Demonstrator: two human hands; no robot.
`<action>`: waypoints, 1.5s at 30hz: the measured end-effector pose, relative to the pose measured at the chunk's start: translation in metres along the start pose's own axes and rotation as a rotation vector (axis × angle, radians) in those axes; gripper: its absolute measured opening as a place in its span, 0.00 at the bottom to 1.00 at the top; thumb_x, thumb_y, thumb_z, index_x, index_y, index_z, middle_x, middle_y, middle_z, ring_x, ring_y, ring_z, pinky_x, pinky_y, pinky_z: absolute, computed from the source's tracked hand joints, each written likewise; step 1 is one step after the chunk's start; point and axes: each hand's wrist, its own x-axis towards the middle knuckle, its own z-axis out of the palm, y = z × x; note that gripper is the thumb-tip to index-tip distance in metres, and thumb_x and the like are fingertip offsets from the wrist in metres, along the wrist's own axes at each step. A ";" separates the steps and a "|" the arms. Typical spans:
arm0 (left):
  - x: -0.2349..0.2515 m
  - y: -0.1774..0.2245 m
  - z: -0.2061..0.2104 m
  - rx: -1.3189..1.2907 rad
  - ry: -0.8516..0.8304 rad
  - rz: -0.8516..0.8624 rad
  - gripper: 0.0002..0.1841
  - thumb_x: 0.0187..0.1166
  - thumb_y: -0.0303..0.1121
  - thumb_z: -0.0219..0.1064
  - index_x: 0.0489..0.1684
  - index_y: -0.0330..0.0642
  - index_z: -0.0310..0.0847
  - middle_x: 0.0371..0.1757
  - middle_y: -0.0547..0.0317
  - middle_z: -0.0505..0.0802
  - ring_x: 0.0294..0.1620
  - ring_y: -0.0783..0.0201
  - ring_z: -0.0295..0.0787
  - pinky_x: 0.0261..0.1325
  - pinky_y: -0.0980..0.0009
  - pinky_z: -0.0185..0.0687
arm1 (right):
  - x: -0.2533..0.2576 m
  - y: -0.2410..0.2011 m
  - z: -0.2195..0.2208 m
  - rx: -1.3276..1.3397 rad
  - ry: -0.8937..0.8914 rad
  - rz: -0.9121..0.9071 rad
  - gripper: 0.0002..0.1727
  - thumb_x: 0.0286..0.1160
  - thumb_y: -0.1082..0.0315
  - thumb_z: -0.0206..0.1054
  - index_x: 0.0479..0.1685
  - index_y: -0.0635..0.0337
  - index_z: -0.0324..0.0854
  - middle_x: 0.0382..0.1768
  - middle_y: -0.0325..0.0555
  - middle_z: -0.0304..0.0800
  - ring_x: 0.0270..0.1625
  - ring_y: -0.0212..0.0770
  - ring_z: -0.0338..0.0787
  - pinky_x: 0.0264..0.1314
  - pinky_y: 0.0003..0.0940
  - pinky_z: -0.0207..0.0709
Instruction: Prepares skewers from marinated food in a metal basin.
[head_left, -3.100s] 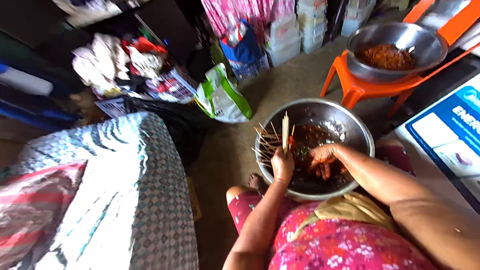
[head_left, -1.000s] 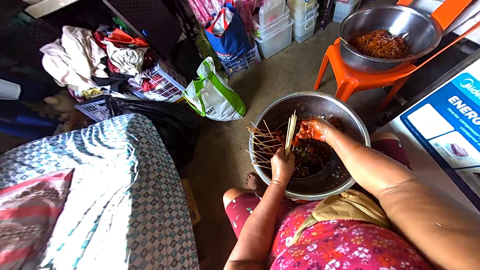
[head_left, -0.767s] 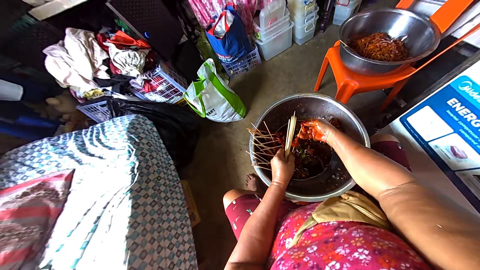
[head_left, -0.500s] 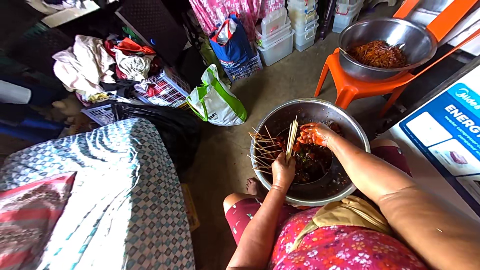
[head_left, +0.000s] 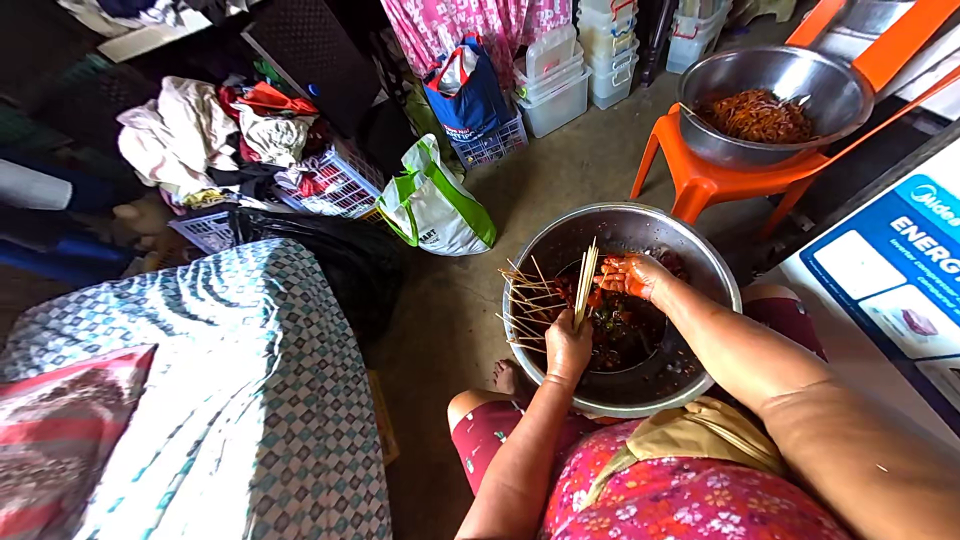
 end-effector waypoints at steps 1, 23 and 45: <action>0.000 0.000 0.000 0.006 -0.006 0.001 0.10 0.81 0.33 0.65 0.47 0.35 0.85 0.30 0.55 0.87 0.31 0.62 0.83 0.42 0.61 0.80 | -0.002 0.001 0.002 0.066 0.022 0.012 0.16 0.95 0.66 0.49 0.68 0.68 0.68 0.43 0.52 0.83 0.37 0.43 0.91 0.46 0.39 0.90; -0.004 0.004 0.000 0.029 -0.002 -0.018 0.11 0.81 0.33 0.64 0.48 0.33 0.86 0.33 0.51 0.89 0.35 0.59 0.87 0.47 0.58 0.83 | -0.010 0.018 0.008 0.137 -0.022 0.071 0.12 0.91 0.61 0.54 0.56 0.60 0.76 0.37 0.45 0.87 0.35 0.40 0.92 0.42 0.37 0.90; 0.000 0.006 -0.002 0.075 0.016 -0.093 0.09 0.83 0.33 0.64 0.43 0.34 0.83 0.31 0.52 0.87 0.35 0.58 0.86 0.46 0.56 0.81 | 0.005 0.039 -0.013 -1.643 -0.013 0.179 0.25 0.73 0.64 0.76 0.59 0.78 0.81 0.61 0.71 0.85 0.66 0.66 0.86 0.68 0.66 0.76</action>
